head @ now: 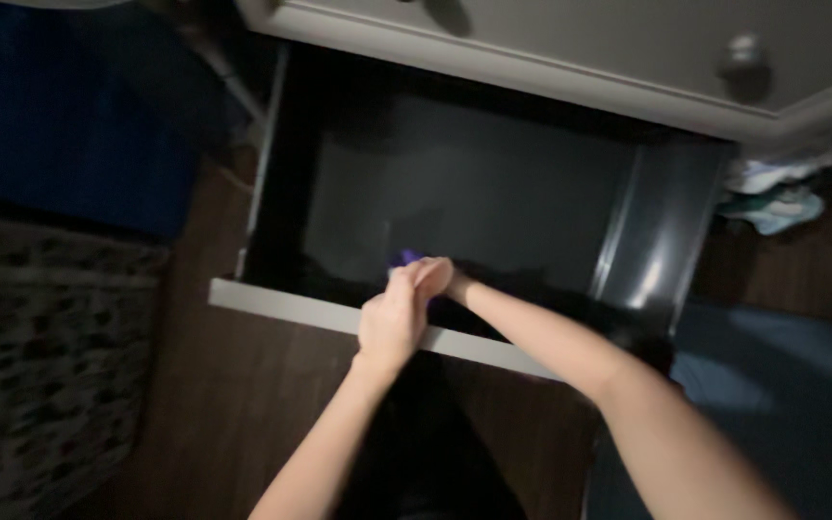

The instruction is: The person cleans the inside of a drawer using a spray bottle and a purple cloth. They spray the interior surface and wipe it thoroughly with the cloth, then place a folded white cloth inside the drawer.

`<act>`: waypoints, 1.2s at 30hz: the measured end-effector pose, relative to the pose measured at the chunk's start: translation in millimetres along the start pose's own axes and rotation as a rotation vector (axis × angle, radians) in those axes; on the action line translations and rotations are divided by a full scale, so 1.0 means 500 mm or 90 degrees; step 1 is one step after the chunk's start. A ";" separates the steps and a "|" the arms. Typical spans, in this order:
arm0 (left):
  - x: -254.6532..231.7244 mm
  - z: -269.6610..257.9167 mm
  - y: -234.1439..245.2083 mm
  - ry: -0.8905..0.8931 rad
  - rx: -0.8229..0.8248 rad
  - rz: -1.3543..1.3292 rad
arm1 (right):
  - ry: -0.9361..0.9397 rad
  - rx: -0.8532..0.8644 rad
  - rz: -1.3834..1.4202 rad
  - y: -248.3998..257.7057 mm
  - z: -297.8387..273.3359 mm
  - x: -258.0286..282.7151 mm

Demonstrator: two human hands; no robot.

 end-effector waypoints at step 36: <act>0.025 0.003 0.016 -0.049 0.004 -0.051 | 0.341 -0.052 0.333 0.105 -0.132 0.195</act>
Point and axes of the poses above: each hand's wrist, its own z-axis towards the middle knuckle, its own y-axis out of the back of the hand, x = y × z, the point moved 3 cm from there along z, towards the middle knuckle, and after that the axes turned 8 degrees about -z, right-handed, at the moved point
